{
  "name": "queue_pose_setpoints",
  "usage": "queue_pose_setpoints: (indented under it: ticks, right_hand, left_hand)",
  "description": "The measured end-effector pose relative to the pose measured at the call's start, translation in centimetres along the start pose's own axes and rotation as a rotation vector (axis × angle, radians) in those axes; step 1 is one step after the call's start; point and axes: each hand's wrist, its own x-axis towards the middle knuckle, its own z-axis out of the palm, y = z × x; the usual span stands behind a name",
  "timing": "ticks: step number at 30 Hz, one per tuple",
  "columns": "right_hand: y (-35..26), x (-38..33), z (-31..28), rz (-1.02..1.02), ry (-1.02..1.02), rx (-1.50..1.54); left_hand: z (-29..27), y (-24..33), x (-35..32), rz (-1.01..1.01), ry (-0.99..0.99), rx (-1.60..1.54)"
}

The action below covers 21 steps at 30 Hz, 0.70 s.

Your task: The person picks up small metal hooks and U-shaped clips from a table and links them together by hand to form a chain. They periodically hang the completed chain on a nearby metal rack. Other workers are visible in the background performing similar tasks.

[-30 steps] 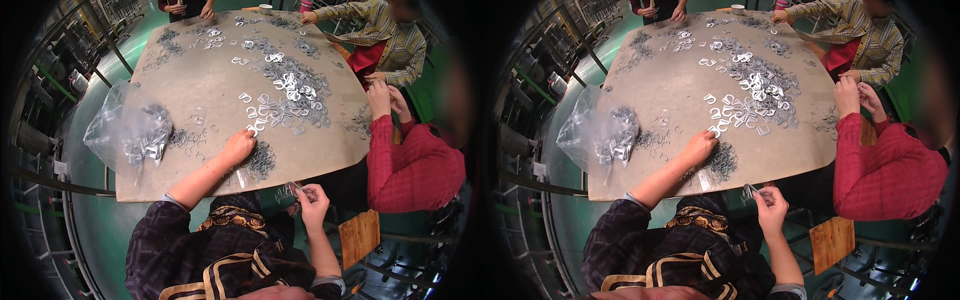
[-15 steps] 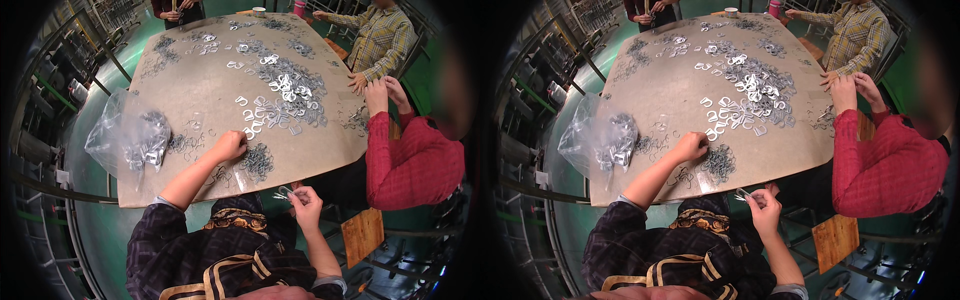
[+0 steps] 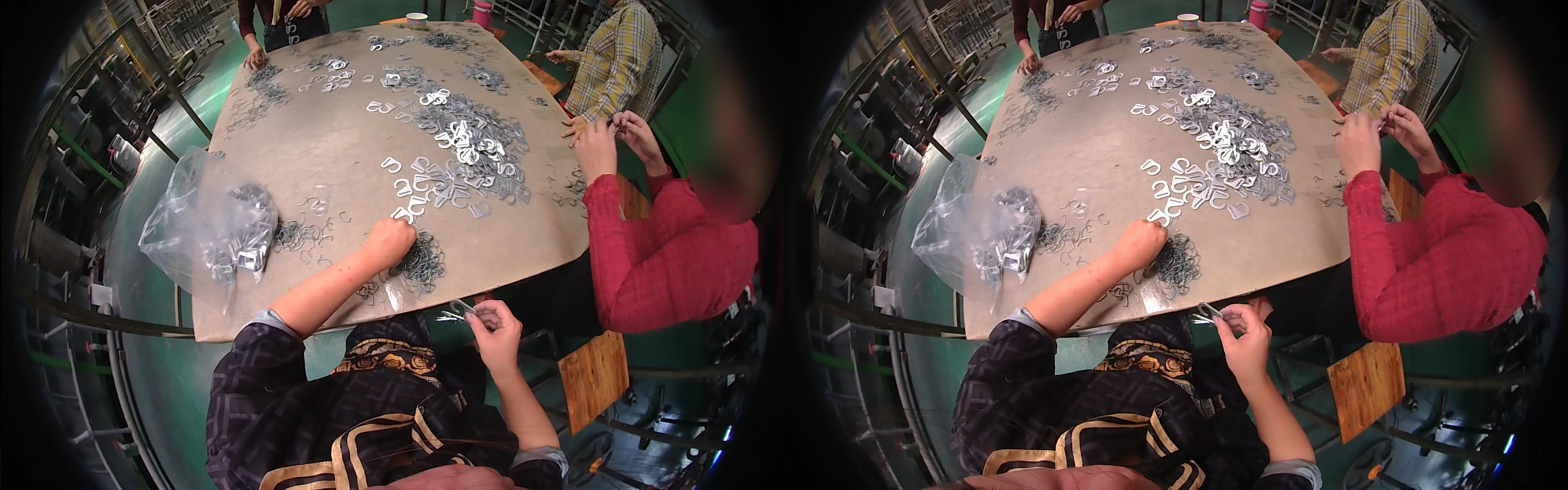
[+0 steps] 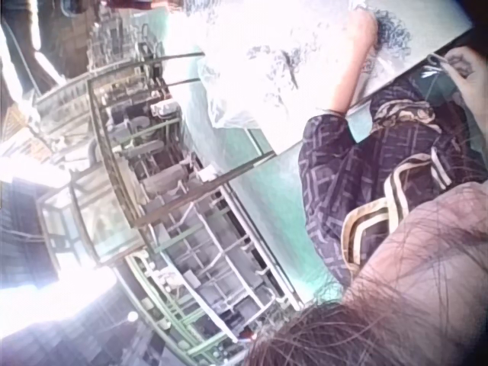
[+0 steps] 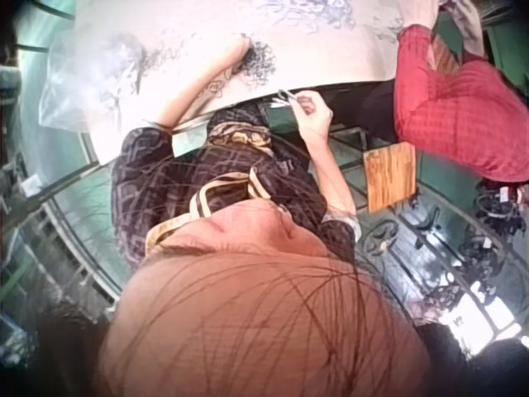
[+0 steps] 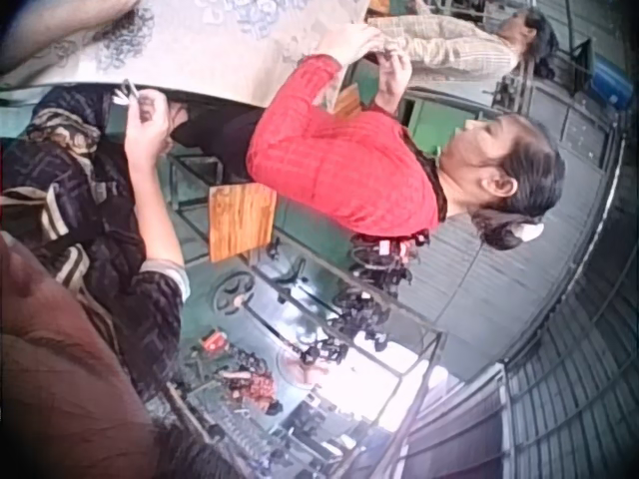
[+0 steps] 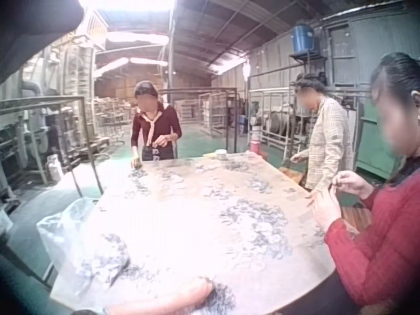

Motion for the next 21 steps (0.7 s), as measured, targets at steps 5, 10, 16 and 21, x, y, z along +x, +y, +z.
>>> queue_pose_setpoints:
  ticks: [5, 10, 16, 21]
  right_hand:
    - [0.2, -0.4, -0.1, -0.023, 0.006, 0.012]
    - [0.1, -0.2, 0.4, -0.06, 0.003, 0.034]
    - [-1.5, 0.1, 1.0, -0.097, 0.022, -0.009]
    - [-1.7, -0.3, 0.8, -0.152, 0.034, -0.062]
  left_hand:
    - [-1.4, -2.2, -0.7, -0.284, 0.044, -0.608]
    - [-4.4, 0.3, -3.2, -0.364, -0.202, -1.703]
    - [-7.7, 7.8, -5.7, 0.104, 0.09, -1.443]
    - [-7.1, 9.9, -5.6, 0.097, 0.146, -1.242]
